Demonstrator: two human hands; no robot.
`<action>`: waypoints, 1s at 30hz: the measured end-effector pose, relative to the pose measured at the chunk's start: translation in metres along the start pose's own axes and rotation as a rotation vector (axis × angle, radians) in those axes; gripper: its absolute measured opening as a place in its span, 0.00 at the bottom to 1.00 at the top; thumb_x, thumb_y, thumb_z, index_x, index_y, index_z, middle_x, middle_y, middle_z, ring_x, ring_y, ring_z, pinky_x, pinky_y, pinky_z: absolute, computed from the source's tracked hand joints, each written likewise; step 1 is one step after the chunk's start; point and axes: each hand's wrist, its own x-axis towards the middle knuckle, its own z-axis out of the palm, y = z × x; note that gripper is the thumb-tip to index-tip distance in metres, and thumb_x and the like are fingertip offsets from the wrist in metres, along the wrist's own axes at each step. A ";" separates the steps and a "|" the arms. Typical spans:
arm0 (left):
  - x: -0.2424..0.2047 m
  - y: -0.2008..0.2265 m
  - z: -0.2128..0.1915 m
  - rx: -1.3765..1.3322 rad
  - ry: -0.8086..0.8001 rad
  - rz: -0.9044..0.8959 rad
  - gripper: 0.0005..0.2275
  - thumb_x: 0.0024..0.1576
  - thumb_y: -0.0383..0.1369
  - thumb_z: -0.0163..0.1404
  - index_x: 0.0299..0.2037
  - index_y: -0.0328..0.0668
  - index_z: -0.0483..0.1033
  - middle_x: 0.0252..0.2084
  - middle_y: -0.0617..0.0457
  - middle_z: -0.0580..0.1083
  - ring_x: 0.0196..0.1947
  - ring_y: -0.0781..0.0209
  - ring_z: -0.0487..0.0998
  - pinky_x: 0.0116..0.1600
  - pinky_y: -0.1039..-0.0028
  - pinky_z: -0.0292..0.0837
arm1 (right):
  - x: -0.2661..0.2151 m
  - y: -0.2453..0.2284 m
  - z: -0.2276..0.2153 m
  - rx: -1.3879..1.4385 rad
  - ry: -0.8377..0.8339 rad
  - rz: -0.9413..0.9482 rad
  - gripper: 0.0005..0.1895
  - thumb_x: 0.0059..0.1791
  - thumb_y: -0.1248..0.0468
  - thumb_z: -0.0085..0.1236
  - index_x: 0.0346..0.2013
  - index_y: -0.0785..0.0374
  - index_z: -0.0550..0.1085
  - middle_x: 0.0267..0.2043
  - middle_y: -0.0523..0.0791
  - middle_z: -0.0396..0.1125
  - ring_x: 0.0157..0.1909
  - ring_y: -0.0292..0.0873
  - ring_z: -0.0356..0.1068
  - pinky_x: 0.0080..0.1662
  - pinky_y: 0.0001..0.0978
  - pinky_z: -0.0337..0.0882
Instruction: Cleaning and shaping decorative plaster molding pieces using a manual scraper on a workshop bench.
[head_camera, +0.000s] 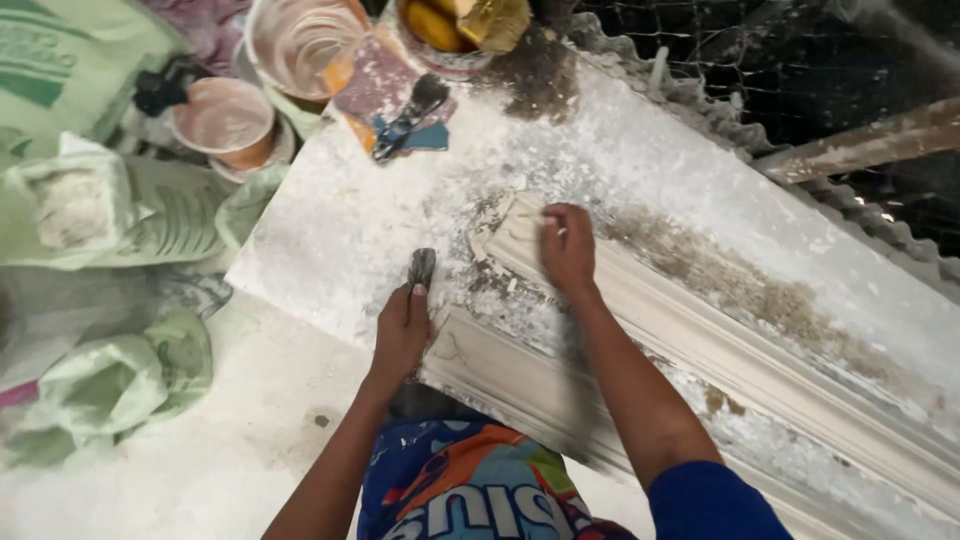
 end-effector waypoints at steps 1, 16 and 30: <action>-0.010 0.004 -0.002 0.002 0.019 0.002 0.18 0.70 0.47 0.38 0.38 0.44 0.73 0.24 0.52 0.75 0.25 0.58 0.81 0.31 0.67 0.73 | -0.008 -0.001 -0.003 0.014 -0.006 -0.012 0.08 0.55 0.61 0.47 0.45 0.57 0.73 0.45 0.50 0.70 0.44 0.56 0.70 0.46 0.45 0.71; -0.104 -0.006 0.153 -0.339 0.045 0.063 0.21 0.70 0.41 0.40 0.32 0.30 0.75 0.32 0.33 0.78 0.37 0.55 0.74 0.40 0.61 0.71 | -0.204 -0.075 -0.101 0.391 -0.578 0.089 0.39 0.49 0.69 0.56 0.71 0.72 0.51 0.71 0.67 0.54 0.70 0.76 0.51 0.63 0.68 0.58; -0.077 -0.047 0.086 0.747 0.262 0.524 0.19 0.58 0.26 0.46 0.60 0.33 0.71 0.62 0.34 0.67 0.63 0.35 0.70 0.62 0.52 0.69 | -0.134 -0.082 -0.083 -0.289 -1.020 0.224 0.29 0.51 0.49 0.49 0.68 0.36 0.64 0.47 0.56 0.76 0.53 0.65 0.74 0.52 0.59 0.72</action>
